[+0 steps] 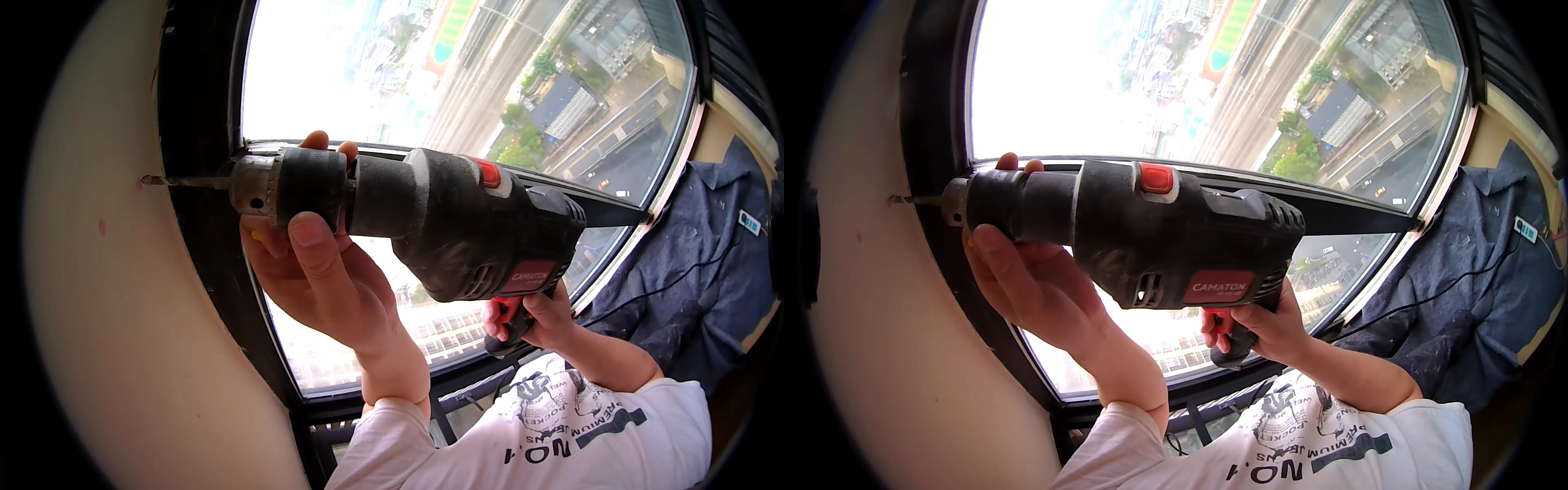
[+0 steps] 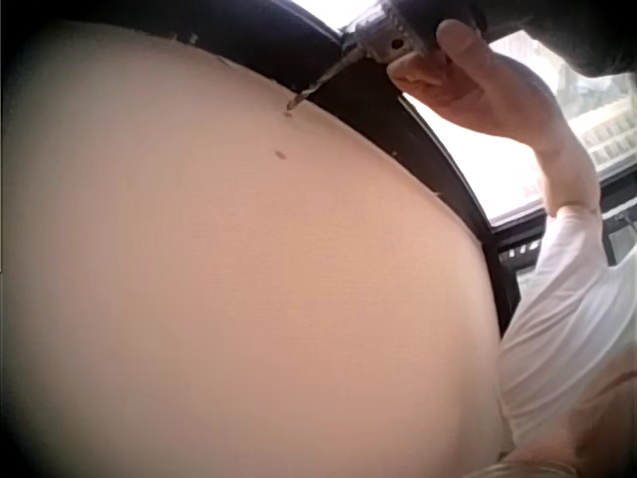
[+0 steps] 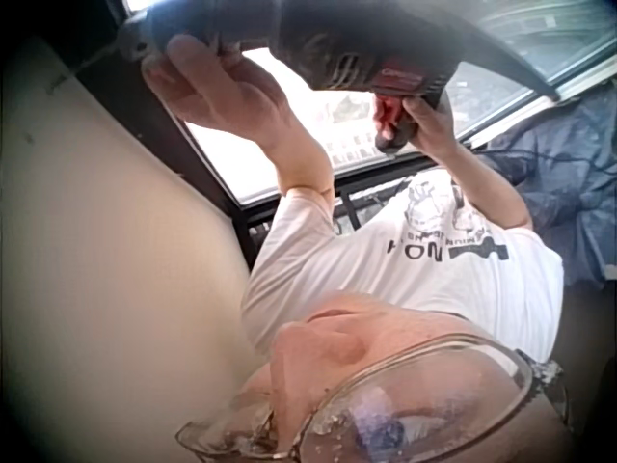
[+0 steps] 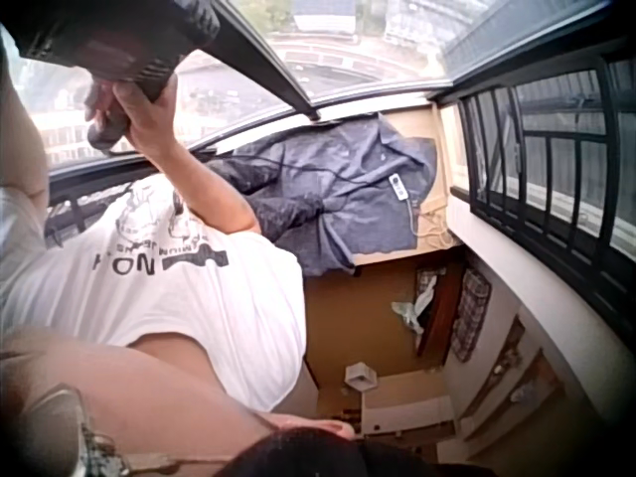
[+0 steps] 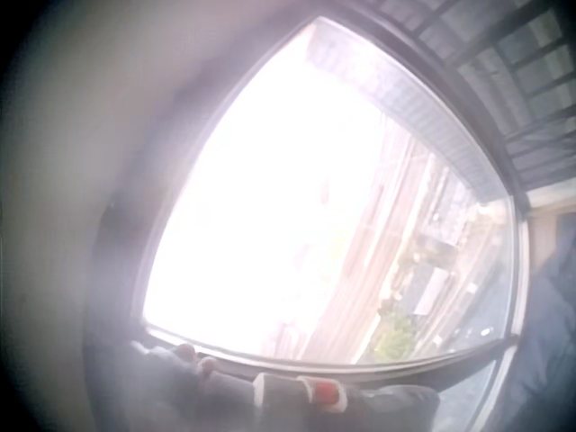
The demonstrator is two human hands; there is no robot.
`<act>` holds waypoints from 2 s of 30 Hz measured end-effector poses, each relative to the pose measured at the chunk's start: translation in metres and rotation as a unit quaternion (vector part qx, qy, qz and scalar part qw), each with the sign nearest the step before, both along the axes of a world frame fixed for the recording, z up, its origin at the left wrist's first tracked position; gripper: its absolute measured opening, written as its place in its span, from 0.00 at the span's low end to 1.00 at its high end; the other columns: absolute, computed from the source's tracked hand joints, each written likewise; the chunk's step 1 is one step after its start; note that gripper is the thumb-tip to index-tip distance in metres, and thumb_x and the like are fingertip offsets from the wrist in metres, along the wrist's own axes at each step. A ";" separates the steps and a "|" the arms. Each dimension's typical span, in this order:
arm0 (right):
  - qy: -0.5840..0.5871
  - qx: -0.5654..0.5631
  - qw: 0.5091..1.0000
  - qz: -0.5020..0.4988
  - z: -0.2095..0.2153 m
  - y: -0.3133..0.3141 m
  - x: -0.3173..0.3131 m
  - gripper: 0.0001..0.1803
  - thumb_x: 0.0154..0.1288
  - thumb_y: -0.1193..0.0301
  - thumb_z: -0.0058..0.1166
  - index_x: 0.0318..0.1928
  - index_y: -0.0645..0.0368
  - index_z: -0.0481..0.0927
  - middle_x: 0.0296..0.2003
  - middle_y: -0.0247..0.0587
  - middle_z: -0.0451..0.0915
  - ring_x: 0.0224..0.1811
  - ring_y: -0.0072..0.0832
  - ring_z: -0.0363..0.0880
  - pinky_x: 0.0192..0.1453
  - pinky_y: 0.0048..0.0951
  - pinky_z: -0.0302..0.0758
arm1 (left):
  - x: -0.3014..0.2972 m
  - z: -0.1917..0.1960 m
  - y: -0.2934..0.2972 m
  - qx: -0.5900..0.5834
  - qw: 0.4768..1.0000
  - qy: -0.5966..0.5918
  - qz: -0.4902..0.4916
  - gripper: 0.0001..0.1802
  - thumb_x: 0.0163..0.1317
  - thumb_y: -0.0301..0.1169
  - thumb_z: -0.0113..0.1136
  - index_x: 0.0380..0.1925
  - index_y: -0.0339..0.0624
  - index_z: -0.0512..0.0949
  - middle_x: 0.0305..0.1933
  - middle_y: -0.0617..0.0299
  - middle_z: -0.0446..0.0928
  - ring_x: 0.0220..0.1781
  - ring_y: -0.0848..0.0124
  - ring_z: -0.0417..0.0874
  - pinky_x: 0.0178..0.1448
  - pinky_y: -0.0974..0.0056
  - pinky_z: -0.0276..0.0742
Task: The person uses a corded power drill to create holes in the wall adjacent to a window frame. The person repeatedly positions the drill, activates it to drill into the wall, and retracts it to check the progress or move to a new spot.
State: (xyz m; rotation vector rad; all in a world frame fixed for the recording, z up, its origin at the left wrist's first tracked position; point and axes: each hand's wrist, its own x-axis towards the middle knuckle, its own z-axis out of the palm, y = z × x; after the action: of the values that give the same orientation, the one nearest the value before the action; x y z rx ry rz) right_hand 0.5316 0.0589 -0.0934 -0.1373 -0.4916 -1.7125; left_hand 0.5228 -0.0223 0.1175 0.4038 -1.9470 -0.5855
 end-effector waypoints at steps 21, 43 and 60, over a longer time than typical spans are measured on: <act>0.074 0.013 0.997 -0.009 0.004 -0.002 -0.010 0.28 0.65 0.56 0.60 0.53 0.67 0.71 0.34 0.57 0.80 0.30 0.40 0.82 0.28 0.30 0.79 | 0.001 0.006 -0.001 0.025 1.000 0.001 -0.016 0.29 0.63 0.38 0.65 0.56 0.31 0.66 0.53 0.39 0.76 0.55 0.53 0.82 0.59 0.53 0.82; 0.058 -0.050 0.994 0.074 0.003 -0.011 -0.039 0.14 0.59 0.80 0.60 0.46 0.66 0.76 0.31 0.46 0.78 0.32 0.34 0.79 0.29 0.28 0.74 | -0.008 -0.029 0.005 0.113 0.992 0.022 -0.049 0.32 0.67 0.37 0.59 0.65 0.34 0.59 0.60 0.44 0.72 0.56 0.56 0.80 0.55 0.52 0.85; 0.052 -0.065 0.994 0.065 0.005 -0.018 -0.026 0.15 0.60 0.80 0.60 0.48 0.63 0.76 0.29 0.43 0.77 0.28 0.31 0.75 0.30 0.31 0.70 | -0.011 -0.028 0.005 0.088 0.996 0.026 -0.006 0.38 0.60 0.36 0.65 0.66 0.35 0.58 0.63 0.43 0.70 0.55 0.55 0.81 0.49 0.54 0.88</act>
State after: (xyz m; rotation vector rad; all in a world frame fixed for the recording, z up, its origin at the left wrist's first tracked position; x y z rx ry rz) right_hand 0.5057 0.0406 -0.0888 -0.2813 -0.5237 -1.5382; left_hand 0.5120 -0.0172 0.0896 0.4824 -1.8547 -0.7717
